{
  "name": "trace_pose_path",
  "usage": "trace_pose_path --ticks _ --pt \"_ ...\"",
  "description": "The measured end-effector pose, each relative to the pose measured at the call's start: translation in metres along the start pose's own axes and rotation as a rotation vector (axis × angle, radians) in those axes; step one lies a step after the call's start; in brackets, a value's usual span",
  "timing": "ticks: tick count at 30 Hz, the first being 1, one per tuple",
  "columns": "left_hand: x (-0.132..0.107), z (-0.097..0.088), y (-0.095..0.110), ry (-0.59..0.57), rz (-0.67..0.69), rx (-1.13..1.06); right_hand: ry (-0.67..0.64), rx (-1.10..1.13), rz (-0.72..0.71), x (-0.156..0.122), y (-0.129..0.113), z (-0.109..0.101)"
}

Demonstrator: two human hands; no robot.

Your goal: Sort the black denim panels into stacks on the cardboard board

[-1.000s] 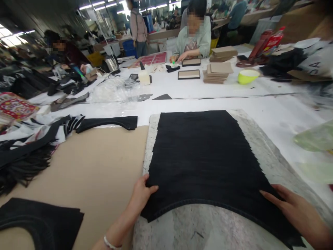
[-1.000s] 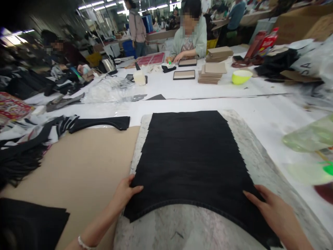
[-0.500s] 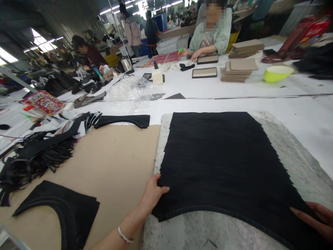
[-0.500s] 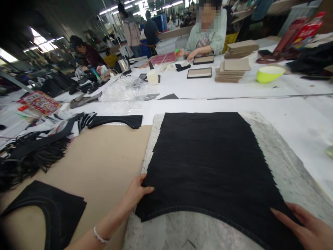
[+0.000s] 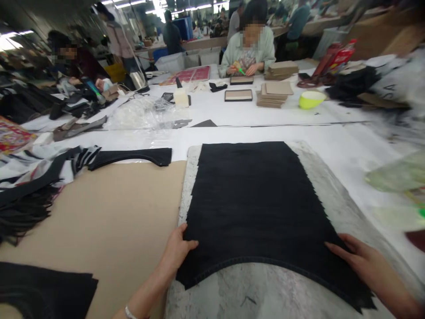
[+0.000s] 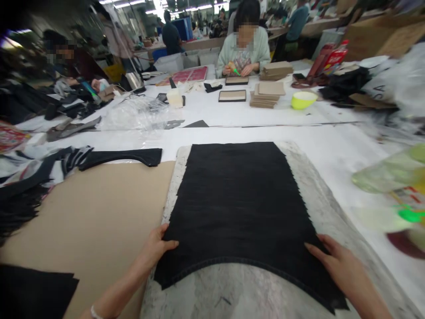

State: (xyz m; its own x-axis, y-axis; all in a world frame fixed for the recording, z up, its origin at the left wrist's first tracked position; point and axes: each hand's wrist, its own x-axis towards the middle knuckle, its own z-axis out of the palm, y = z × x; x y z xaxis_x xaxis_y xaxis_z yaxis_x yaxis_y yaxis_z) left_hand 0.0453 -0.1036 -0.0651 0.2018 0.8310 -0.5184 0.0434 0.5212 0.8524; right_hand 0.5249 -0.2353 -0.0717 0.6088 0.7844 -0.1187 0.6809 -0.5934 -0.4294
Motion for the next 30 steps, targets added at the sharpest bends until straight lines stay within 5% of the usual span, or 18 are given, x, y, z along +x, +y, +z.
trace_pose_path --ticks 5,12,18,23,30 --pt "0.003 -0.001 -0.003 0.163 0.088 0.334 -0.053 0.041 0.021 -0.019 -0.042 -0.013" --pt "-0.01 0.008 -0.007 0.302 0.139 0.974 -0.012 -0.015 0.031 -0.025 -0.042 -0.01" --pt "-0.016 0.011 -0.015 0.409 0.681 1.254 0.013 -0.06 0.047 -0.028 -0.043 -0.008" --pt "-0.001 0.003 -0.037 0.203 1.078 1.261 0.027 -0.095 0.048 -0.029 -0.046 -0.009" --pt "-0.003 -0.003 -0.044 0.087 1.207 1.286 0.041 -0.132 0.061 -0.028 -0.046 -0.008"
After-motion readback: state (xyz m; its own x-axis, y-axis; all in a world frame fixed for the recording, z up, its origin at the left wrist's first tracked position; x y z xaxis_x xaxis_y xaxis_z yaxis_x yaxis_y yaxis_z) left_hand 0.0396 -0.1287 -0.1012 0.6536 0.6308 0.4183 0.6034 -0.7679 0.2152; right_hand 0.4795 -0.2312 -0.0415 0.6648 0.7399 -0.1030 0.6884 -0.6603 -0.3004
